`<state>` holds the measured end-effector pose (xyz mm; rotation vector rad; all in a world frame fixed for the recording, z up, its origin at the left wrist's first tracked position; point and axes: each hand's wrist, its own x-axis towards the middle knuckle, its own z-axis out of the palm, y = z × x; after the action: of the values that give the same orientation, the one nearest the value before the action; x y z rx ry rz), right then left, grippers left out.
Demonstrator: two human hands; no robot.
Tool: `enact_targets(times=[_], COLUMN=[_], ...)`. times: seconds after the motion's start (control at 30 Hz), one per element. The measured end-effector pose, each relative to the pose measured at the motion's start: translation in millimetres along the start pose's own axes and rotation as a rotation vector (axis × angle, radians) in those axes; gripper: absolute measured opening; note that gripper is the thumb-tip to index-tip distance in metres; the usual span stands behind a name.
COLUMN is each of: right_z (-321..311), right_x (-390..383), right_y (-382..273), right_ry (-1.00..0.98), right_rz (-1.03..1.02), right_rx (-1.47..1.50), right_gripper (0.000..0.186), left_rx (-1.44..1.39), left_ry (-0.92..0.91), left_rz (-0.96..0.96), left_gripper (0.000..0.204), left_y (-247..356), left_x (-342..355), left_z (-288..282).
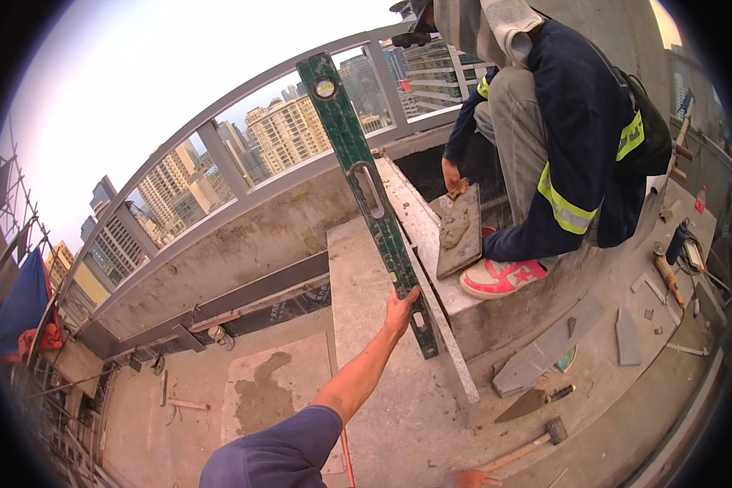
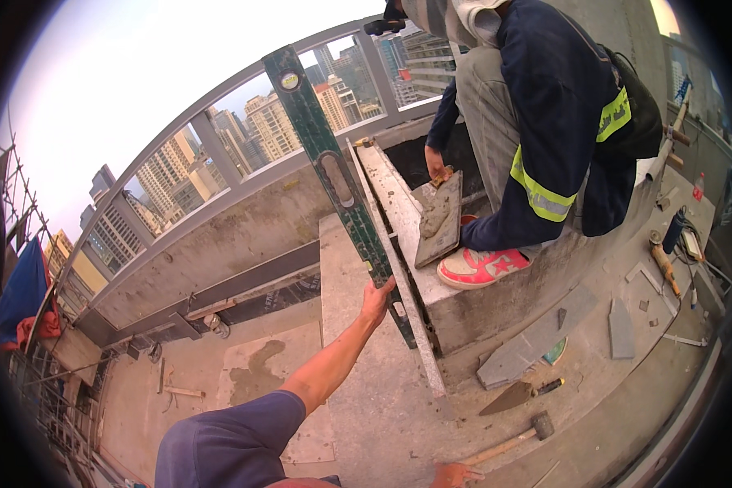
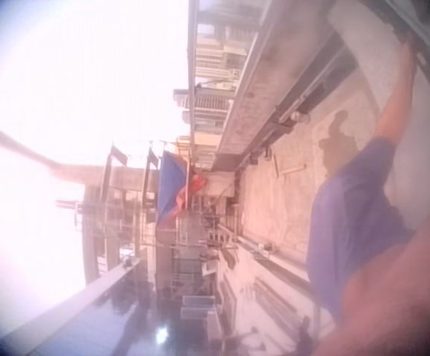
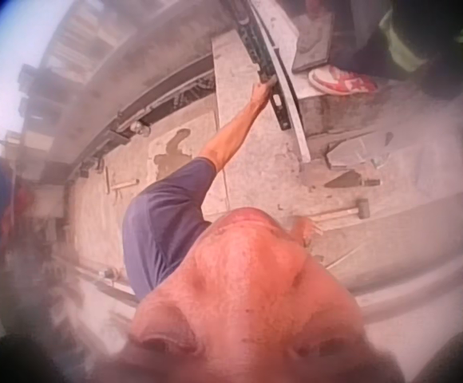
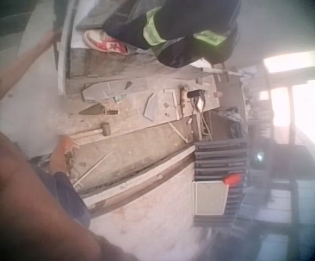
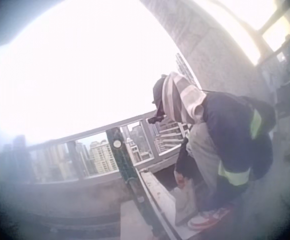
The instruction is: The person installs stone slabs on a rooftop ledge, using a spirit level to check alignment and a rubber mallet to tap the slabs into place. A coworker applies mortar to the ledge with a trowel. The person repeatedly measures, adjusts, and secures the slabs along the curved edge.
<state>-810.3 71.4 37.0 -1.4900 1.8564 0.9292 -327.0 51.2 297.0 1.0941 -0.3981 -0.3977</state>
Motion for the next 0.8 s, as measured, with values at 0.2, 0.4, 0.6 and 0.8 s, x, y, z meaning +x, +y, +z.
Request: enact_targets(times=[0.2, 0.4, 0.6, 0.8], right_z=[3, 7, 18, 18], right_x=[-1, -1, 4, -12], right_y=[3, 4, 11, 19], right_ry=[0.0, 0.004, 0.004, -0.002], right_rz=[-0.001, 0.002, -0.004, -0.058], right_rx=[-0.009, -0.011, -0.017, -0.036], right_gripper=[0.117, 0.118, 0.118, 0.119], left_rx=[0.032, -0.008, 0.027, 0.33], left_ry=[0.002, -0.002, 0.017, -0.014], left_rz=[0.001, -0.003, 0.02, -0.005], left_gripper=[0.037, 0.039, 0.039, 0.034], left_y=[-4, -4, -6, 11], left_x=[4, 3, 4, 8], left_z=[-3, -3, -2, -8])
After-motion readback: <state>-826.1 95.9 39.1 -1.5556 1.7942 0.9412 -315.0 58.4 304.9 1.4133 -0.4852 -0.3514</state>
